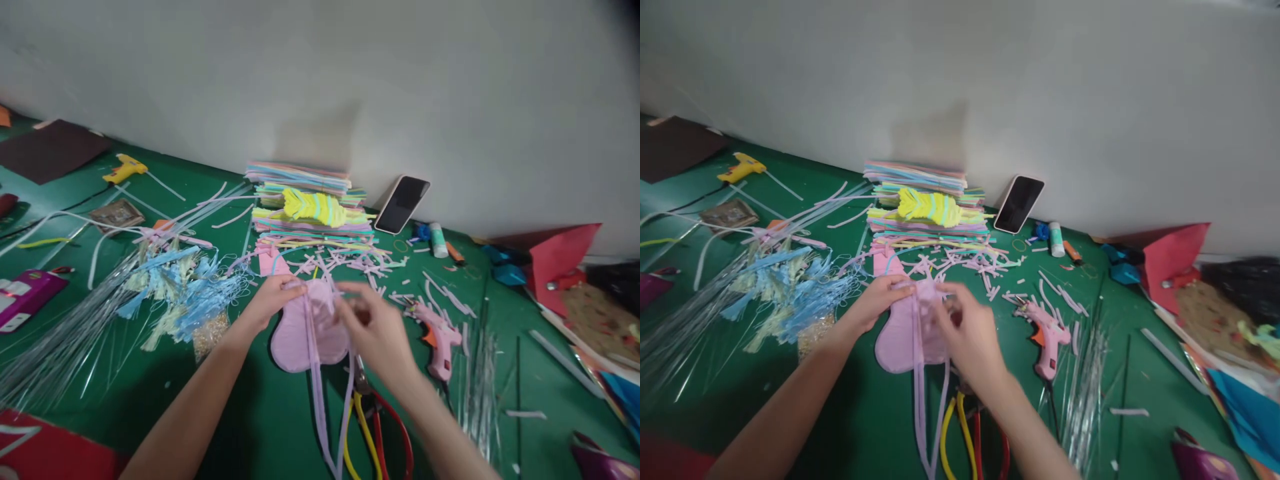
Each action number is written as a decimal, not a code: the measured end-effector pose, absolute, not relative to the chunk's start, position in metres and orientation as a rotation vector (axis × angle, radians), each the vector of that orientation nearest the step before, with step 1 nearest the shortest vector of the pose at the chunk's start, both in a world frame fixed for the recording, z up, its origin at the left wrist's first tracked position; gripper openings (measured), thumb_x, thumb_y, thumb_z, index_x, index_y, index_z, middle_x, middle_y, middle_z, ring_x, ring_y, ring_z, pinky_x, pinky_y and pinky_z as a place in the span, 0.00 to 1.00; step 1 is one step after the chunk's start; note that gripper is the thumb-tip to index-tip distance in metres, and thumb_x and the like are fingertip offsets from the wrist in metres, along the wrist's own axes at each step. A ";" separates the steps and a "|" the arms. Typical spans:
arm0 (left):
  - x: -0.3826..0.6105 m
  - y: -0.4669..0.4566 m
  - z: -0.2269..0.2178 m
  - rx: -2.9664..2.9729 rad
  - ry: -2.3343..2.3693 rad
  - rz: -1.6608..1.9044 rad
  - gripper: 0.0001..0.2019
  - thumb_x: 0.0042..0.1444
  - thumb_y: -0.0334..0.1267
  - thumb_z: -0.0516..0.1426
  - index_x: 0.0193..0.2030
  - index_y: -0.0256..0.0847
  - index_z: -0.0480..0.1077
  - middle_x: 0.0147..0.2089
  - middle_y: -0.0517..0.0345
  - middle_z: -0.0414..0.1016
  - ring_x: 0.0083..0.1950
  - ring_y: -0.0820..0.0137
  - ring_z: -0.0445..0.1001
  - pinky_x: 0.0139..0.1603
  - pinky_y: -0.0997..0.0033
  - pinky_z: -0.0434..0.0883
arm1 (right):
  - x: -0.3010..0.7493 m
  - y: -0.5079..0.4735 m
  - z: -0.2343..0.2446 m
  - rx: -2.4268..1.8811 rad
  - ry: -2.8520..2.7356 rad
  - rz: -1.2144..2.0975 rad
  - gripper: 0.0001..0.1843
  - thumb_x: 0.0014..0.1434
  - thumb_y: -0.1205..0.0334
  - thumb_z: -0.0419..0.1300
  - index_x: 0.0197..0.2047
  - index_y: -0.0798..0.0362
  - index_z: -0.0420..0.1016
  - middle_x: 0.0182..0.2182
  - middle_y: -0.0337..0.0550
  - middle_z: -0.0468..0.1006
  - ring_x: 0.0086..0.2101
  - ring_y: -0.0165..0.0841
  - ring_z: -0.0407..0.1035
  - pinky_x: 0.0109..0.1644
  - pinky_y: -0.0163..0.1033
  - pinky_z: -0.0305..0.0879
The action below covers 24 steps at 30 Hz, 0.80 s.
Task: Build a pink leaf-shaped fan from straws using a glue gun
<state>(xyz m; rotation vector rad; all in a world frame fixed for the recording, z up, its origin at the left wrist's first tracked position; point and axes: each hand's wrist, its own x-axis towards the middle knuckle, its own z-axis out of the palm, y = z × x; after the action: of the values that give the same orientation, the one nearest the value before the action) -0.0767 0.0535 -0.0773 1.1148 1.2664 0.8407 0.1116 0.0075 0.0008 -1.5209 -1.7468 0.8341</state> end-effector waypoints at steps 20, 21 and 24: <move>-0.076 0.054 -0.076 1.042 1.208 0.822 0.16 0.42 0.45 0.67 0.33 0.35 0.75 0.32 0.57 0.76 0.34 0.68 0.72 0.35 0.71 0.65 | 0.086 -0.017 -0.062 -1.730 -2.205 0.314 0.22 0.64 0.62 0.49 0.57 0.52 0.73 0.29 0.47 0.83 0.23 0.35 0.75 0.26 0.34 0.61; -0.076 0.054 -0.076 1.038 1.210 0.825 0.16 0.42 0.45 0.67 0.33 0.35 0.75 0.32 0.58 0.76 0.34 0.68 0.72 0.35 0.72 0.65 | 0.086 -0.017 -0.063 -1.721 -2.240 0.315 0.22 0.64 0.63 0.49 0.58 0.51 0.72 0.29 0.47 0.83 0.24 0.35 0.75 0.26 0.34 0.60; -0.075 0.055 -0.077 1.024 1.208 0.831 0.17 0.41 0.45 0.68 0.33 0.34 0.75 0.32 0.58 0.75 0.34 0.69 0.72 0.35 0.72 0.65 | 0.088 -0.019 -0.065 -1.714 -2.317 0.309 0.23 0.64 0.62 0.49 0.60 0.50 0.71 0.30 0.46 0.83 0.23 0.34 0.75 0.25 0.34 0.58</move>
<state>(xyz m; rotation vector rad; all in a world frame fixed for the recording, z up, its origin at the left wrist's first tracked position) -0.0750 0.0549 -0.0774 1.0240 1.2076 0.8305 0.0882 -0.0195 -0.0652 -1.7142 -2.3169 0.3086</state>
